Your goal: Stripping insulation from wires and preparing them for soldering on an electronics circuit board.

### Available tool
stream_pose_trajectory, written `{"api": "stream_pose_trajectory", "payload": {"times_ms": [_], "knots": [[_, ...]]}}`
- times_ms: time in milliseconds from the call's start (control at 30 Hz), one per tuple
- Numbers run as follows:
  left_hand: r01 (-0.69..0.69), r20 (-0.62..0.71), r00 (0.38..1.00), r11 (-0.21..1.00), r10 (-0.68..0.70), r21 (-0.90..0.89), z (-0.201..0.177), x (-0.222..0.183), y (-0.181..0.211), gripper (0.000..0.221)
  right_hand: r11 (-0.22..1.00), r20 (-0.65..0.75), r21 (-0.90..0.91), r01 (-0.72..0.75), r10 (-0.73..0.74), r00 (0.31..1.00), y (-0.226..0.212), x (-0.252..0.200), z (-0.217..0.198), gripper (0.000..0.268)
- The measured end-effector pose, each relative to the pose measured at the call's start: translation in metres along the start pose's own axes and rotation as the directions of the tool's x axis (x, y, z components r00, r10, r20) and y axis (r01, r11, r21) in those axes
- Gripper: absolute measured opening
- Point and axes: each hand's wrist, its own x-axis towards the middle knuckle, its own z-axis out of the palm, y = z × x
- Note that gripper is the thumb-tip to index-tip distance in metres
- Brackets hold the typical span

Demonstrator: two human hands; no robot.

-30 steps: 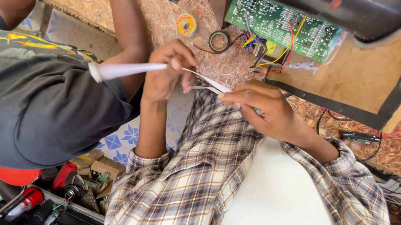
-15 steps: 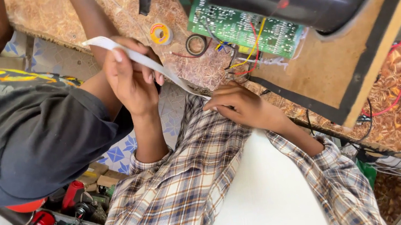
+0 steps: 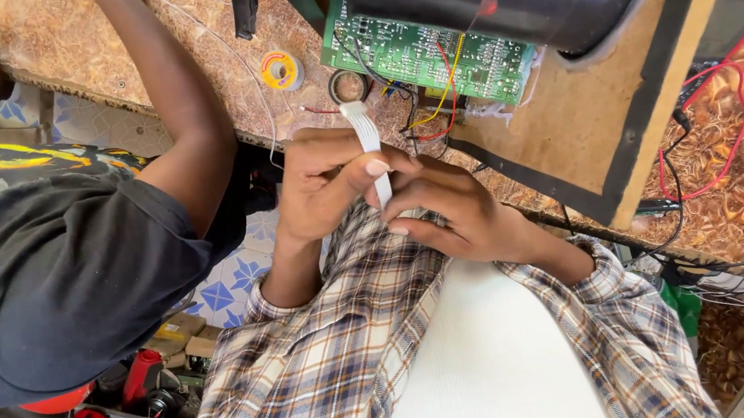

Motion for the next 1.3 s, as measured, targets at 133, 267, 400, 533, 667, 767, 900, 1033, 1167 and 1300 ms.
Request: {"api": "stream_pose_trajectory", "payload": {"times_ms": [133,267,400,533,667,767,900,1033,1167,1300], "knots": [[0.039,-0.031,0.999,0.989,-0.044,-0.145,-0.002,-0.004,-0.004,0.021,0.999,-0.145,-0.022,0.040,-0.043,0.989,0.009,-0.011,0.005,0.011],[0.024,-0.039,0.999,0.987,-0.031,-0.160,0.000,-0.006,-0.005,0.023,0.998,-0.198,-0.047,0.040,-0.048,0.979,0.008,-0.008,0.008,0.007],[0.010,-0.045,0.999,0.991,-0.016,-0.134,0.004,-0.003,-0.001,0.025,0.998,-0.175,-0.062,0.028,-0.038,0.984,0.006,-0.008,0.005,0.005],[-0.004,-0.081,0.997,0.994,-0.005,-0.109,0.004,-0.005,0.001,0.031,0.997,-0.150,-0.076,-0.012,0.000,0.989,0.004,-0.005,0.005,0.010],[-0.169,-0.246,0.960,0.978,0.136,-0.119,-0.016,-0.016,-0.008,0.046,0.994,-0.063,-0.012,-0.107,0.106,0.992,0.015,-0.018,0.006,0.023],[-0.448,-0.426,0.821,0.892,0.381,-0.066,-0.058,-0.027,-0.006,0.046,0.960,0.108,0.096,-0.261,0.251,0.962,-0.015,-0.008,-0.003,0.033],[-0.469,-0.525,0.759,0.883,0.386,-0.029,-0.077,-0.025,0.041,0.033,0.991,0.299,0.009,-0.132,0.123,0.946,-0.011,-0.028,-0.011,0.027],[-0.444,-0.541,0.761,0.896,0.358,-0.031,-0.080,-0.021,0.036,0.034,0.965,0.352,0.259,0.041,-0.134,0.926,-0.028,-0.021,-0.030,0.019],[-0.106,-0.525,0.848,0.994,0.074,-0.032,-0.081,-0.030,0.023,0.047,0.900,0.048,0.389,0.195,-0.231,0.972,-0.013,-0.054,-0.045,0.016],[0.042,-0.446,0.894,0.999,-0.037,0.001,-0.092,-0.036,0.017,0.058,0.950,-0.043,0.267,0.161,-0.155,0.987,-0.020,-0.045,-0.037,0.013]]}}
